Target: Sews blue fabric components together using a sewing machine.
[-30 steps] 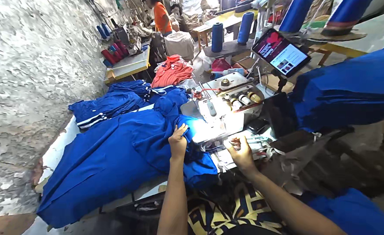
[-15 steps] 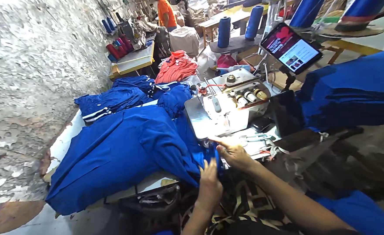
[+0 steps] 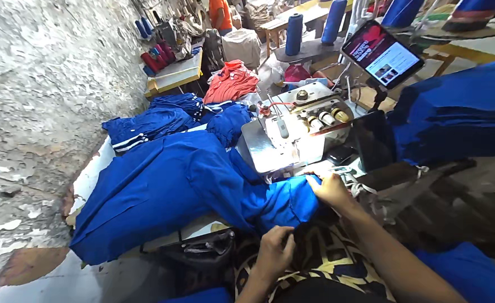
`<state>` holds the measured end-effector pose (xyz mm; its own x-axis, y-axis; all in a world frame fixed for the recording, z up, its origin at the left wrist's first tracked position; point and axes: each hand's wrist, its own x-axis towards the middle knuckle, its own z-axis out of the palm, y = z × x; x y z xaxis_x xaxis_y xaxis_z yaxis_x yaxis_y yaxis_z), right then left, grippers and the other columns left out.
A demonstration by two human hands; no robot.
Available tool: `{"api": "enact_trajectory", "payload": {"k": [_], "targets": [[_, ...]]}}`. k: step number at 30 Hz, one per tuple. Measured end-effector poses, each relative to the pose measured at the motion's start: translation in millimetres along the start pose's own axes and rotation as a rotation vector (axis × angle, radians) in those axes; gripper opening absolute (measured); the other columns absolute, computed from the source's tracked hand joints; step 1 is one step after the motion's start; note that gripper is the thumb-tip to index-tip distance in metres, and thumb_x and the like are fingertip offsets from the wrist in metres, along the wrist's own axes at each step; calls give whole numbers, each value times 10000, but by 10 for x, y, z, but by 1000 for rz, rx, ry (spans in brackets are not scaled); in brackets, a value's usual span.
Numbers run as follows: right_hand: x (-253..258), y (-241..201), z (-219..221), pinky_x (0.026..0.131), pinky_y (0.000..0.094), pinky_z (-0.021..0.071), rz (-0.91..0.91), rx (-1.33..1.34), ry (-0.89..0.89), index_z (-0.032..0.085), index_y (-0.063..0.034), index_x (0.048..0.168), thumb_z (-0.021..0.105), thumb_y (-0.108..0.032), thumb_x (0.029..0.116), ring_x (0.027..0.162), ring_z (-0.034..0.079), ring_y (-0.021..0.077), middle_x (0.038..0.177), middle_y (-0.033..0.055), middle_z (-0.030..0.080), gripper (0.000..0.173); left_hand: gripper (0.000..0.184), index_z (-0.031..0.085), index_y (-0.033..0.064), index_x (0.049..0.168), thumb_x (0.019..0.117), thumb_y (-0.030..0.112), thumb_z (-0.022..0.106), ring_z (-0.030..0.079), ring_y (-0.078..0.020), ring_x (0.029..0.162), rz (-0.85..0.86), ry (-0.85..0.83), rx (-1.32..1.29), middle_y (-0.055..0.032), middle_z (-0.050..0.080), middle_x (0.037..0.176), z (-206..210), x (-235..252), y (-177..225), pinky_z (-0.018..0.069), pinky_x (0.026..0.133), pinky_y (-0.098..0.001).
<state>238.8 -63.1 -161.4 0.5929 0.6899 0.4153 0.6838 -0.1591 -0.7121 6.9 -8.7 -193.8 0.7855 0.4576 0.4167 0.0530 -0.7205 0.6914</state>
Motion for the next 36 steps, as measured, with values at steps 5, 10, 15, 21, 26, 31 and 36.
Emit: {"api": "enact_trajectory", "payload": {"k": [5, 10, 15, 21, 26, 31, 36], "targets": [[-339, -636, -245, 809, 242, 583, -38, 511, -250, 676, -22, 1221, 601, -84, 972, 921, 690, 67, 1152, 53, 708, 267, 640, 651, -107, 1122, 739, 361, 863, 704, -306, 883, -142, 71, 78, -237, 672, 1036, 286, -3, 124, 608, 746, -437], [-454, -704, -221, 910, 256, 582, -422, 924, -81, 524, -294, 1457, 631, -454, 996, 1118, 653, 69, 1461, -66, 543, 499, 352, 658, -115, 1165, 1067, 174, 482, 666, -134, 1062, -374, 165, -433, -184, 709, 1095, -51, 641, 547, 518, 998, -315], [-753, -526, -25, 954, 248, 564, -147, 584, 52, 595, -10, 1279, 818, -464, 815, 1096, 650, 1, 1170, -11, 707, 686, 337, 621, -39, 1156, 1100, 209, 400, 651, -2, 1000, -217, 71, -696, -18, 690, 1015, -462, 1118, 1318, 546, 947, -252], [-845, -456, -543, 897, 248, 557, 276, 471, -133, 685, 20, 1152, 703, -182, 926, 955, 677, 32, 1022, 44, 733, 304, 335, 630, 191, 1192, 1107, 387, 371, 704, -71, 996, 52, 117, -912, 83, 721, 1068, -735, 1597, 1685, 605, 910, -331], [-1146, -130, -1427, 780, 171, 550, 83, 177, 248, 658, 39, 1125, 618, -120, 974, 837, 666, -1, 949, 56, 724, 222, 500, 605, 149, 1128, 1124, 335, 141, 734, -175, 981, -39, 165, -1042, -3, 741, 1031, -814, 1893, 1737, 613, 902, -402], [-1896, -170, -2394, 602, 86, 431, -409, 302, -11, 566, -73, 837, 562, -302, 1058, 656, 532, -54, 679, -23, 532, 317, 604, 650, 180, 1022, 1114, 371, 85, 743, -175, 955, 14, -97, -1301, -13, 756, 985, -258, 2079, 2102, 624, 867, -396], [-2640, 81, -3204, 591, 457, 550, 285, -464, 296, 737, 50, 904, 652, -38, 940, 631, 658, 272, 713, 174, 676, 128, 482, 574, 100, 1114, 1113, 452, 244, 724, -184, 761, -463, -646, -1072, -52, 715, 866, 991, 2312, 2532, 629, 680, -402]]}}
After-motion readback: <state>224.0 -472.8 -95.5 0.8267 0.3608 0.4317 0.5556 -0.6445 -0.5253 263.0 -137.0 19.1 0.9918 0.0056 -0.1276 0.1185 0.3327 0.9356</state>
